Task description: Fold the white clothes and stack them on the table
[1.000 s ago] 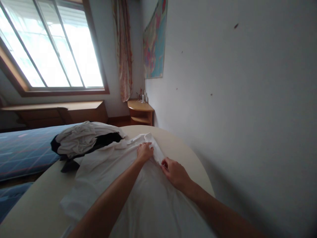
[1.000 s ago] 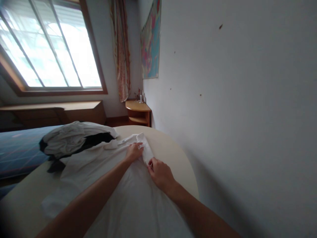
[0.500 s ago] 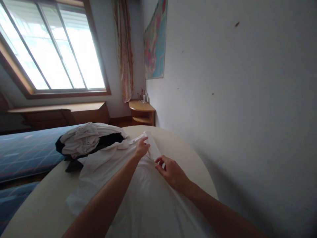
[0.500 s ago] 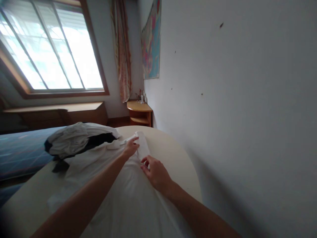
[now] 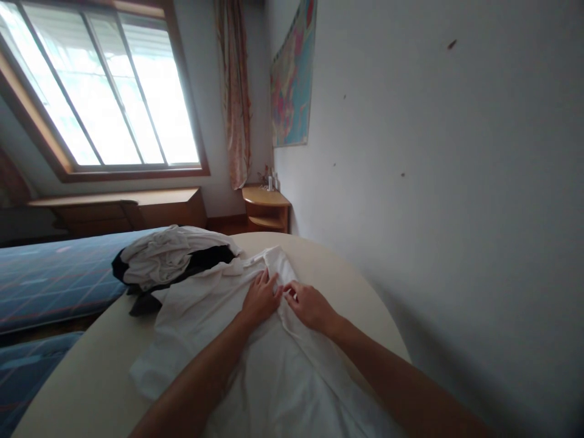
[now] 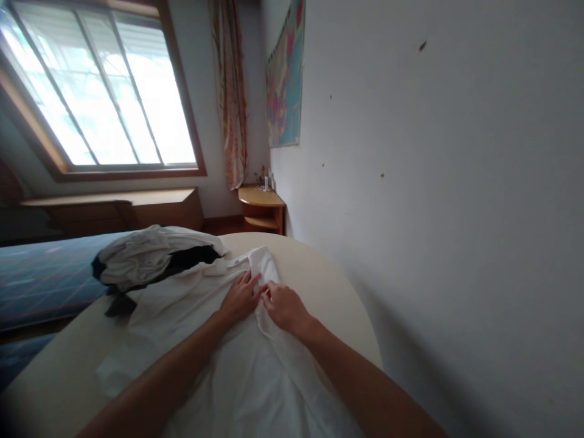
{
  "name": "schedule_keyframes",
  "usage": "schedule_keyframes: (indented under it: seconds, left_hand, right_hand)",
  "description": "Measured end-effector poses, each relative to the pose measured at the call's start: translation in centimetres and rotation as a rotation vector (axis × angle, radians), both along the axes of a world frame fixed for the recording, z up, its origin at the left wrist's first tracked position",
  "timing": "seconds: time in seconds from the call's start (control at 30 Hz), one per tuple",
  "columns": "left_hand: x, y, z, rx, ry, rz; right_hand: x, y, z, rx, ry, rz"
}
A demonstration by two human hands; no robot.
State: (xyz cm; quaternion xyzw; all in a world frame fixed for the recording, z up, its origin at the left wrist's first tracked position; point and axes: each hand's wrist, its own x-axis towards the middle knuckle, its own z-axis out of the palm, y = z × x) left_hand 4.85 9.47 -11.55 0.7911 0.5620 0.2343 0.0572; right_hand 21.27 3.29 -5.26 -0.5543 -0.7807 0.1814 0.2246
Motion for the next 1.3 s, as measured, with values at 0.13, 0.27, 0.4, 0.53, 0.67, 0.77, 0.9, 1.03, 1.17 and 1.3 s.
schedule_keyframes:
  seconds: [0.13,0.27,0.4,0.53,0.67,0.77,0.9,1.03,1.17,1.3]
  left_hand:
    - [0.7,-1.2,-0.1,0.007,0.113,-0.021]
    - [1.6,-2.3,0.0,-0.029,0.139,-0.042]
    - [2.8,-3.8,0.4,-0.06,0.133,-0.086]
    - [3.6,-5.4,1.1,-0.093,0.132,-0.154]
    - [3.7,-5.9,1.4,-0.081,0.071,-0.203]
    - [3.6,-5.9,1.5,-0.066,0.015,-0.209]
    - [2.9,-5.3,1.6,-0.043,0.025,-0.103]
    - [0.6,-3.0,2.3,0.07,0.13,0.082]
    - [-3.3,0.4,3.5,0.172,0.3,0.287]
    - [-7.4,3.4,3.7,0.139,0.423,0.281]
  right_hand:
    - [-0.5,4.6,-1.0,0.157,0.022,0.062]
    - [-0.6,7.0,-2.3,0.148,-0.101,0.086]
    - [-0.6,7.9,-2.4,0.138,-0.22,-0.044]
    - [-1.4,9.6,-1.6,0.165,-0.259,-0.088]
    - [-2.5,11.8,-1.8,0.111,-0.308,-0.068]
    - [-2.9,13.2,-2.9,0.032,-0.344,-0.073]
    - [-2.4,14.8,-4.4,-0.053,-0.365,-0.104]
    - [-1.7,15.6,-4.9,-0.098,-0.358,-0.12]
    - [-1.1,15.4,-4.9,-0.113,-0.342,-0.12]
    - [-0.6,15.2,-5.1,-0.108,-0.338,-0.141]
